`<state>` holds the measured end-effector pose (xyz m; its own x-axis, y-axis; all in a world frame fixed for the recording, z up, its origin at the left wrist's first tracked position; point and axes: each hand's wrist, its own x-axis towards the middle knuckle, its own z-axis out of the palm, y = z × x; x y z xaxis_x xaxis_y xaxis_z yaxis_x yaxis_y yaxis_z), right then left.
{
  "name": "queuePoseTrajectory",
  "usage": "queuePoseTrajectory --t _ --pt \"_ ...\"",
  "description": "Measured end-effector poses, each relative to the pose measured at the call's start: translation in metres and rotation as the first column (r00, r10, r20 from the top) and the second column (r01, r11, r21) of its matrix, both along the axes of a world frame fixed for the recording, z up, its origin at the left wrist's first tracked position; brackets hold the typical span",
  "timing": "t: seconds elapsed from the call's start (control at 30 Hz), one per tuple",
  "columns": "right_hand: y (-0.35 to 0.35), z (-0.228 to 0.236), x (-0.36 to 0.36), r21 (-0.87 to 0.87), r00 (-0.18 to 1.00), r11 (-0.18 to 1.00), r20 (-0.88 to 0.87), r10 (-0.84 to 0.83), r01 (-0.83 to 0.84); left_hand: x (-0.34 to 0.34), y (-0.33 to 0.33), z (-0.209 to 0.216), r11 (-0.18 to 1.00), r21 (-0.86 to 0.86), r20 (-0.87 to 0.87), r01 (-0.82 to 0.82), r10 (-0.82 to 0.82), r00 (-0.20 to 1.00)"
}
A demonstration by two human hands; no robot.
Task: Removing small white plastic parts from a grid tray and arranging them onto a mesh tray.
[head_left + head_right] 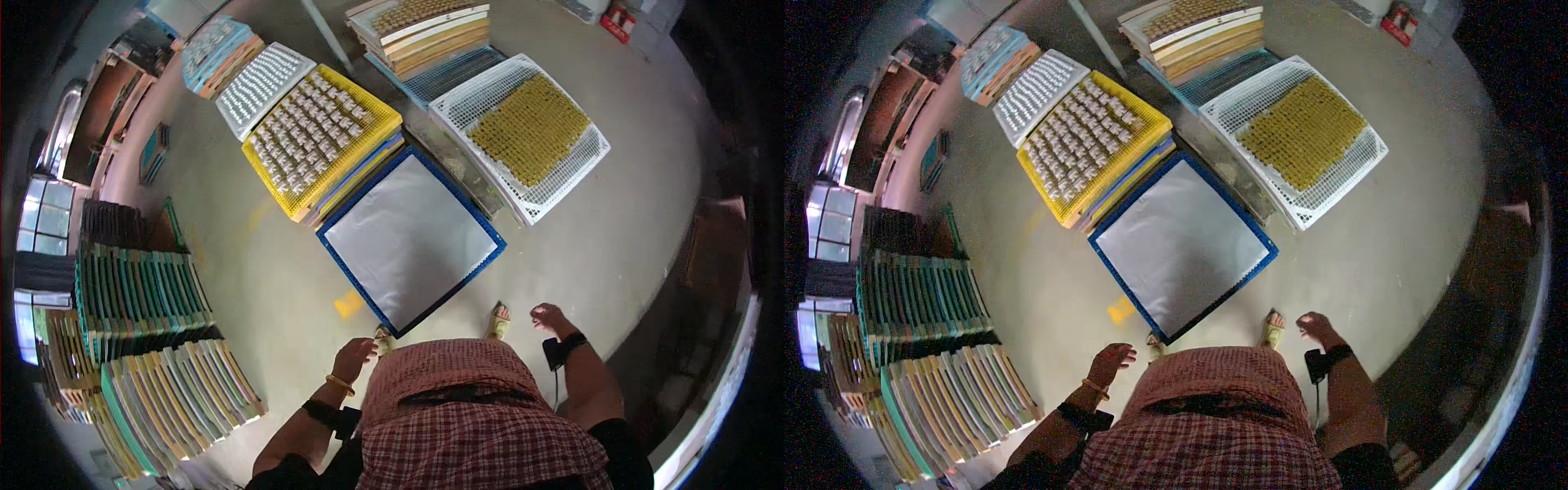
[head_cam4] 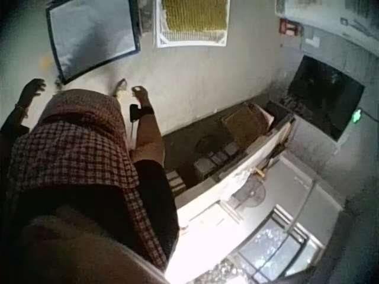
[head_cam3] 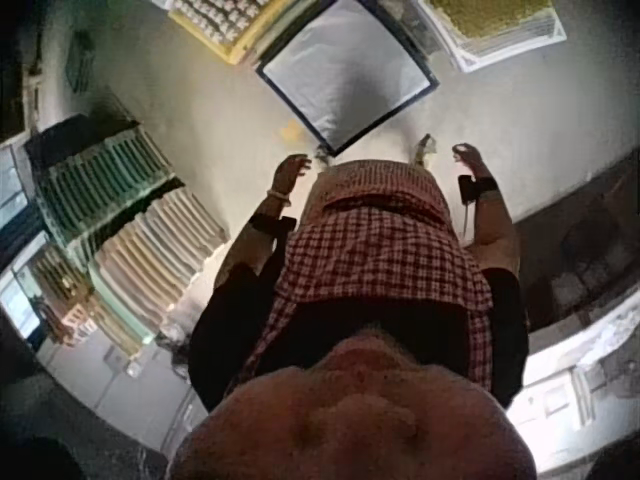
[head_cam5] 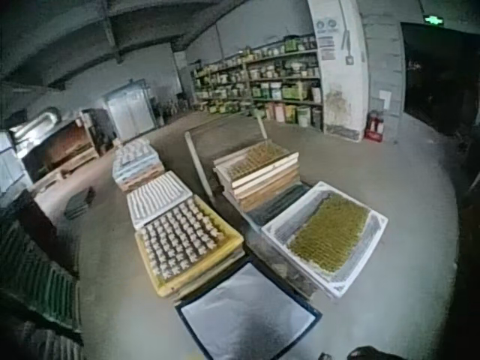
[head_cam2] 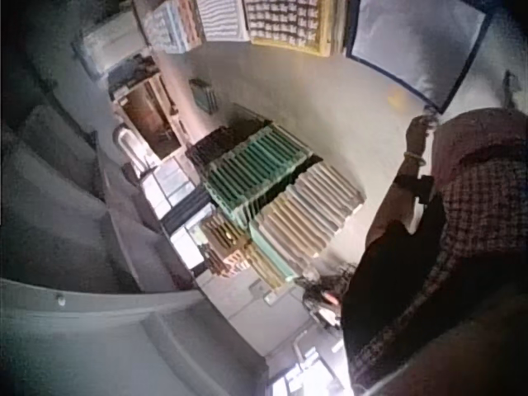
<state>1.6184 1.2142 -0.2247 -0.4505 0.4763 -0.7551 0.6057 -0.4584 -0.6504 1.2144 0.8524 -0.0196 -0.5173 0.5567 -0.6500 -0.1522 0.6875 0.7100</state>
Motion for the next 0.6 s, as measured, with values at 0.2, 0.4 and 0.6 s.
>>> queuePoseTrajectory --t 0.2,0.4,0.6 --pt "0.101 0.019 0.038 0.145 0.998 0.988 -0.036 0.049 -0.043 -0.051 -0.018 0.011 0.873 0.211 -0.080 -0.440 0.464 0.882" --pt "0.015 0.041 0.015 0.052 0.998 0.996 -0.009 -0.067 0.068 -0.198 -0.156 -0.009 0.694 0.186 0.112 -0.695 0.688 0.717" --pt "-0.009 -0.032 -0.137 0.050 0.972 0.989 -0.186 0.145 -0.138 -0.249 -0.161 -0.109 0.367 0.265 0.079 -0.892 0.913 0.400"
